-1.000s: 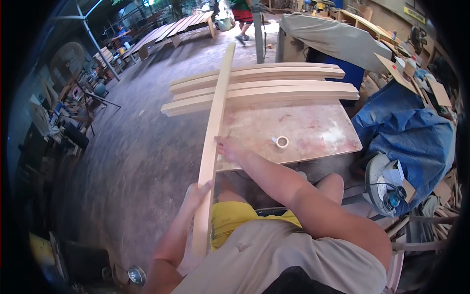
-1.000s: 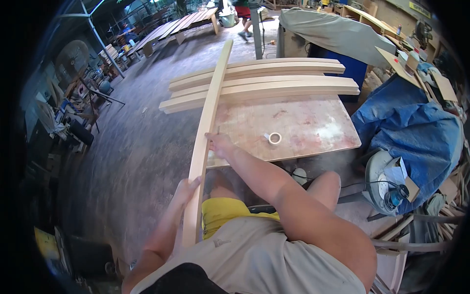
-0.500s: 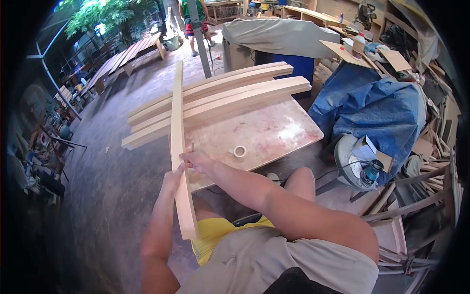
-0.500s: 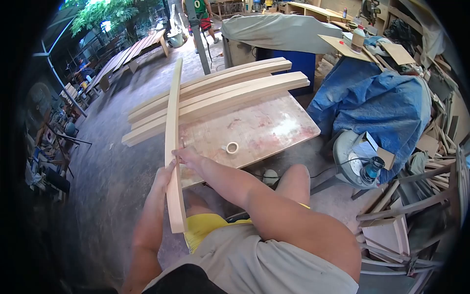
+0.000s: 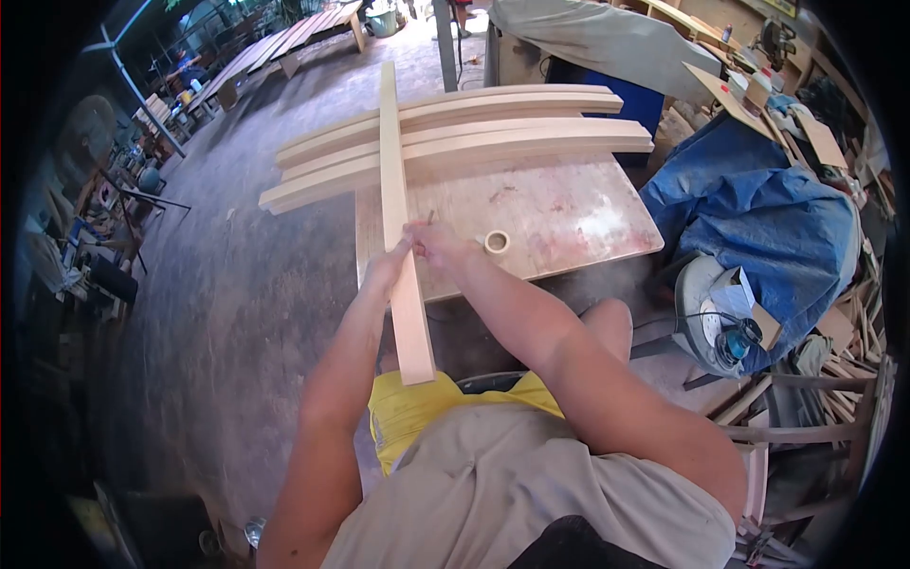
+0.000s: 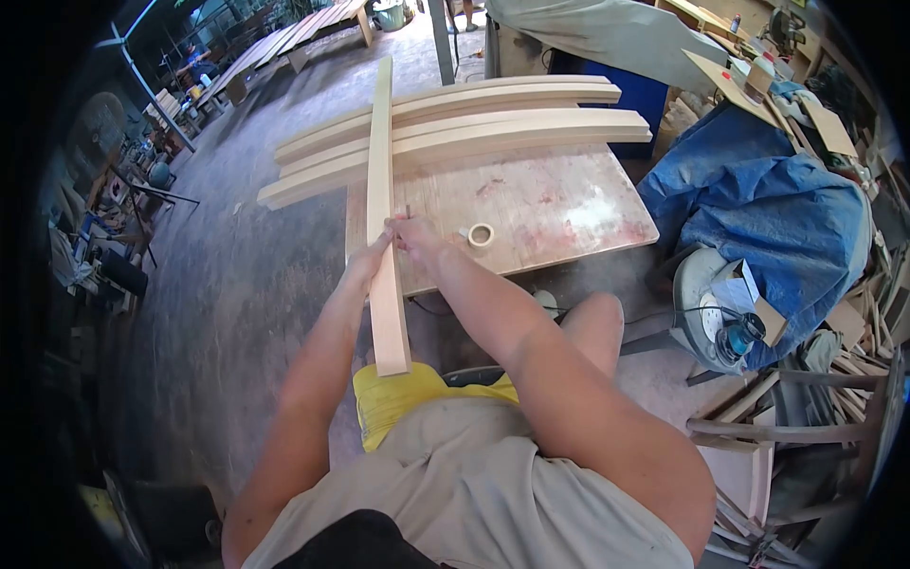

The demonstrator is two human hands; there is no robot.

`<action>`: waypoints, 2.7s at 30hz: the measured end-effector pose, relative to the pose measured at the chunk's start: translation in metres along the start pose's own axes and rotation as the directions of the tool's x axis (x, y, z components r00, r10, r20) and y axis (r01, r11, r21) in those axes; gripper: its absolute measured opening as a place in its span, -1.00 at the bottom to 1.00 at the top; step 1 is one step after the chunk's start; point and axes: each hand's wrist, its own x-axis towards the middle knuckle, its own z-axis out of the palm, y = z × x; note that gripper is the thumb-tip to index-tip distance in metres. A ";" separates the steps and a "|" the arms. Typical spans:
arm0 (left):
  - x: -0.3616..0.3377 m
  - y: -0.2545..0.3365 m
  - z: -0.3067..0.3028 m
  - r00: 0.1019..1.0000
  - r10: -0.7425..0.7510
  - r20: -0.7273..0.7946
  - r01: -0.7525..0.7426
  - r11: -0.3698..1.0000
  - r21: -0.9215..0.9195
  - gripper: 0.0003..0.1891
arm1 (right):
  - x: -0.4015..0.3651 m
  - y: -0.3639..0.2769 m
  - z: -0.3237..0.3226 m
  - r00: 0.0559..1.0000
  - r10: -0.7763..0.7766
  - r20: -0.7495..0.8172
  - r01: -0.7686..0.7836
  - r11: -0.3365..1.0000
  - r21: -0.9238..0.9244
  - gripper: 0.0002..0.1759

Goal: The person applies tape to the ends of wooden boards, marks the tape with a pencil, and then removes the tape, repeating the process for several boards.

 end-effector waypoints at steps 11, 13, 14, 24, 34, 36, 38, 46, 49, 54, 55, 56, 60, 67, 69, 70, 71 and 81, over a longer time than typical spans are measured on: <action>-0.029 0.012 0.024 0.991 -0.044 0.127 0.076 0.961 -0.267 -0.34 | 0.018 -0.086 -0.144 0.873 -0.481 -0.081 0.244 0.573 -0.783 -0.59; -0.026 0.007 0.025 0.984 -0.048 0.174 0.099 0.949 -0.299 -0.35 | 0.011 -0.097 -0.160 0.840 -0.539 -0.065 0.178 0.387 -0.905 -0.62; -0.025 0.000 0.024 0.980 -0.029 0.196 0.098 0.931 -0.352 -0.36 | -0.005 -0.106 -0.158 0.864 -0.500 -0.057 0.083 0.254 -0.964 -0.62; -0.095 -0.015 0.005 0.972 0.058 0.228 0.045 0.905 -0.422 -0.47 | -0.017 -0.117 -0.144 0.939 -0.284 -0.197 -0.223 -0.062 -0.973 -0.42; -0.111 -0.030 -0.029 0.967 0.247 0.059 -0.229 0.948 -0.222 -0.64 | -0.018 -0.111 -0.142 0.895 -0.436 -0.096 -0.099 0.016 -0.995 -0.52; -0.115 -0.037 -0.033 0.959 0.285 0.009 -0.277 0.939 -0.205 -0.69 | -0.049 -0.100 -0.139 0.877 -0.473 0.089 0.070 -0.057 -0.996 -0.56; -0.117 -0.043 -0.034 0.961 0.275 -0.014 -0.272 0.938 -0.218 -0.72 | -0.068 -0.074 -0.151 0.864 -0.443 0.238 0.199 -0.134 -0.971 -0.55; -0.121 -0.017 -0.022 0.912 0.393 -0.113 -0.409 0.870 -0.277 -0.81 | -0.077 -0.040 -0.168 0.777 -0.456 0.434 0.451 -0.076 -0.889 -0.64; -0.125 -0.009 -0.012 0.879 0.468 -0.085 -0.472 0.835 -0.282 -0.77 | -0.090 -0.045 -0.163 0.695 -0.527 0.489 0.627 0.113 -0.770 -0.73; -0.132 -0.002 0.007 0.817 0.571 0.081 -0.545 0.811 -0.212 -0.59 | -0.159 -0.063 -0.114 0.656 -0.486 0.578 0.732 0.222 -0.644 -0.77; -0.135 0.003 0.012 0.812 0.572 0.116 -0.533 0.808 -0.251 -0.50 | -0.170 -0.066 -0.106 0.587 -0.489 0.645 0.781 0.133 -0.610 -0.78; -0.138 0.007 0.017 0.814 0.569 0.114 -0.530 0.809 -0.254 -0.50 | -0.181 -0.069 -0.099 0.590 -0.485 0.646 0.780 0.134 -0.612 -0.78; -0.159 0.032 0.027 0.765 0.620 0.174 -0.560 0.774 -0.296 -0.51 | -0.215 -0.075 -0.076 0.576 -0.463 0.674 0.795 0.123 -0.595 -0.79; -0.161 0.019 0.026 0.737 0.629 0.247 -0.485 0.747 -0.455 -0.86 | -0.254 -0.060 -0.062 0.543 -0.539 0.644 0.780 0.039 -0.625 -0.72; -0.169 0.011 0.020 0.724 0.634 0.272 -0.460 0.738 -0.494 -0.88 | -0.264 -0.048 -0.059 0.575 -0.515 0.636 0.779 0.106 -0.619 -0.70; -0.174 0.006 0.016 0.703 0.648 0.292 -0.444 0.721 -0.531 -0.91 | -0.269 -0.042 -0.056 0.598 -0.494 0.632 0.778 0.164 -0.607 -0.67; -0.179 -0.002 0.012 0.714 0.639 0.286 -0.437 0.725 -0.532 -0.91 | -0.273 -0.039 -0.052 0.544 -0.528 0.652 0.792 0.067 -0.607 -0.66; -0.216 -0.090 -0.022 0.801 0.589 0.109 -0.430 0.692 -0.579 -0.96 | -0.303 -0.009 -0.030 0.770 -0.231 0.594 0.610 -0.006 -0.793 -0.48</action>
